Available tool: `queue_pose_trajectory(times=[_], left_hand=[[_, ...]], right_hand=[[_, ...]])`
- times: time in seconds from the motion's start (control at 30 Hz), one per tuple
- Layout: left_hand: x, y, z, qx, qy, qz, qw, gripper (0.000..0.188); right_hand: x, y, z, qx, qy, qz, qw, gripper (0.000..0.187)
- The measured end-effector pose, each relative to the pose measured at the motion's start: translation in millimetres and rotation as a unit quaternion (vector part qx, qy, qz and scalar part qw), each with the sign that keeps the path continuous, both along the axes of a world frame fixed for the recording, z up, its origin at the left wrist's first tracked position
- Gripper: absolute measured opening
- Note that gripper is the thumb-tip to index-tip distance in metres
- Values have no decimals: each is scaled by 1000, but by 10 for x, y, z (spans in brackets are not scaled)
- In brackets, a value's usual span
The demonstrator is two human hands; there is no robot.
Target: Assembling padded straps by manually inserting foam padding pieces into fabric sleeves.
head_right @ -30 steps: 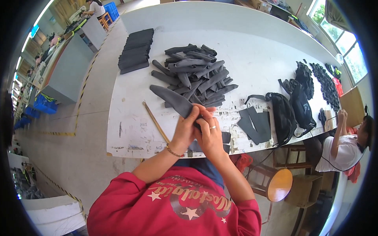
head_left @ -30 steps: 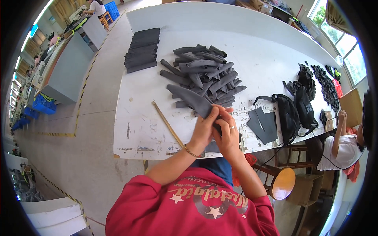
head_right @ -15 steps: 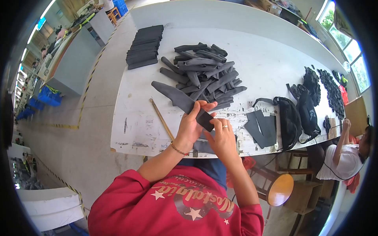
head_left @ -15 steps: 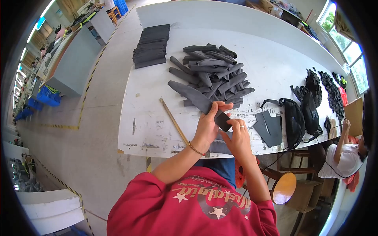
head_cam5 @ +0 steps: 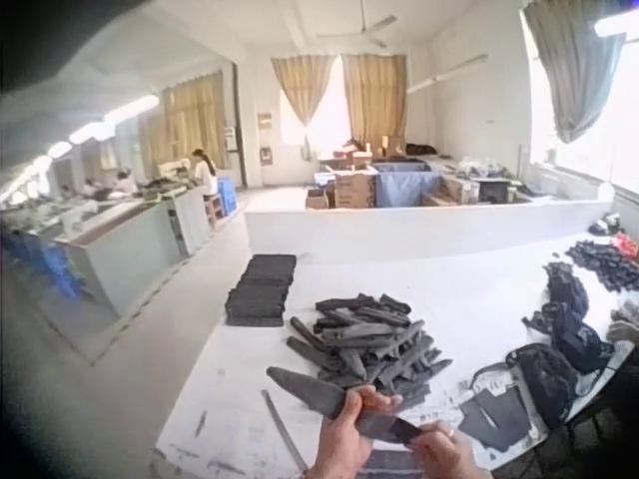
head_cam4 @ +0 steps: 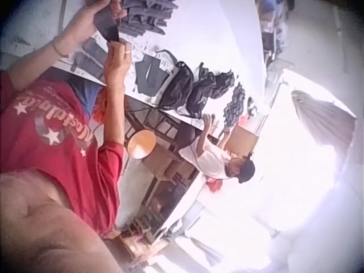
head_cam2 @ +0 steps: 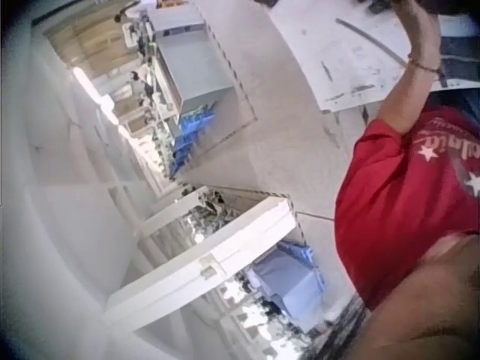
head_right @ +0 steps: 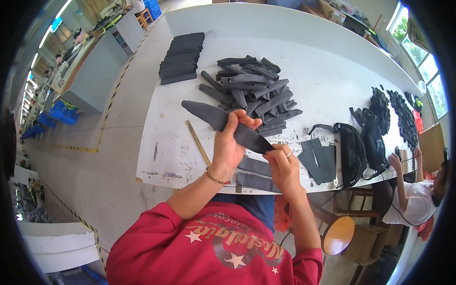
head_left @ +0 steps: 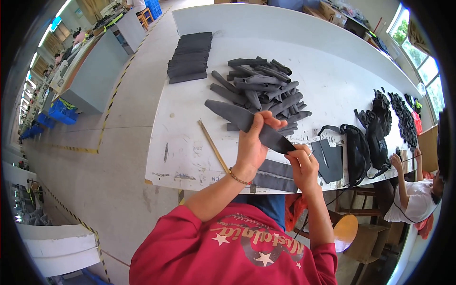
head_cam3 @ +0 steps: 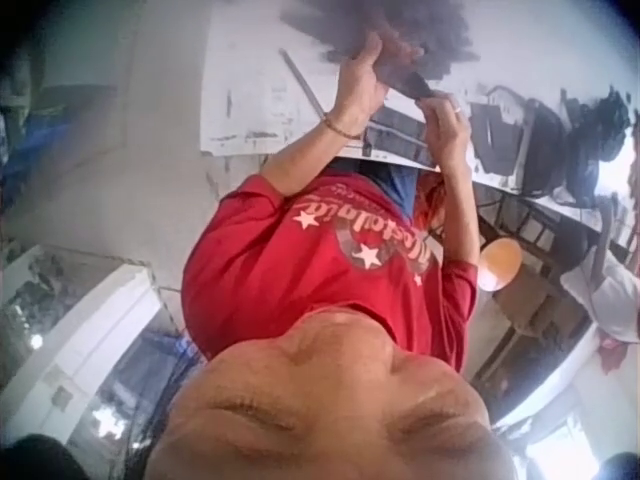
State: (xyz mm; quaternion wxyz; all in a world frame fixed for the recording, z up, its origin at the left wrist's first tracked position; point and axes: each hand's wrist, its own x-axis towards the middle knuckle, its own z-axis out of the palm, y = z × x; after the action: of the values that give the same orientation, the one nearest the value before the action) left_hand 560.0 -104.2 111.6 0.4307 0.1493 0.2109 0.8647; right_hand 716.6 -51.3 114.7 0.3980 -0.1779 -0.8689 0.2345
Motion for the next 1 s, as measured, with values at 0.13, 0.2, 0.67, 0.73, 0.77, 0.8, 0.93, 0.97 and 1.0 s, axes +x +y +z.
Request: queue_pose_trajectory(times=[0.13, 0.2, 0.67, 0.73, 0.77, 0.8, 0.93, 0.97, 1.0], left_hand=[[212, -37, -75, 1, -47, -73, 996, 31], [227, -42, -67, 18, -49, -62, 997, 30], [322, -53, -141, 23, -71, -48, 996, 28], [323, -41, -153, 33, -63, -52, 996, 28], [323, -43, -167, 32, -65, -54, 996, 28], [307, -41, -176, 33, -65, -59, 996, 29], [242, -25, -206, -2, -51, -83, 995, 32], [203, -36, -217, -28, -32, -76, 996, 34], [199, -42, -215, -13, -14, -70, 997, 35]], right_hand=[[-77, -65, 11, 31, -11, 18, 999, 19], [-105, -40, 29, 29, -10, 30, 999, 19], [-237, -40, -3, 35, -7, 45, 998, 18], [-241, -42, -4, 18, -7, 40, 999, 15], [-256, -37, 11, 20, -7, 45, 999, 15], [-265, -35, 21, 24, -7, 49, 999, 14], [-240, -96, -74, -45, -32, 2, 998, 12], [-275, -141, -84, -169, 11, 0, 986, 11], [-328, -172, -88, -288, 52, -1, 956, 11]])
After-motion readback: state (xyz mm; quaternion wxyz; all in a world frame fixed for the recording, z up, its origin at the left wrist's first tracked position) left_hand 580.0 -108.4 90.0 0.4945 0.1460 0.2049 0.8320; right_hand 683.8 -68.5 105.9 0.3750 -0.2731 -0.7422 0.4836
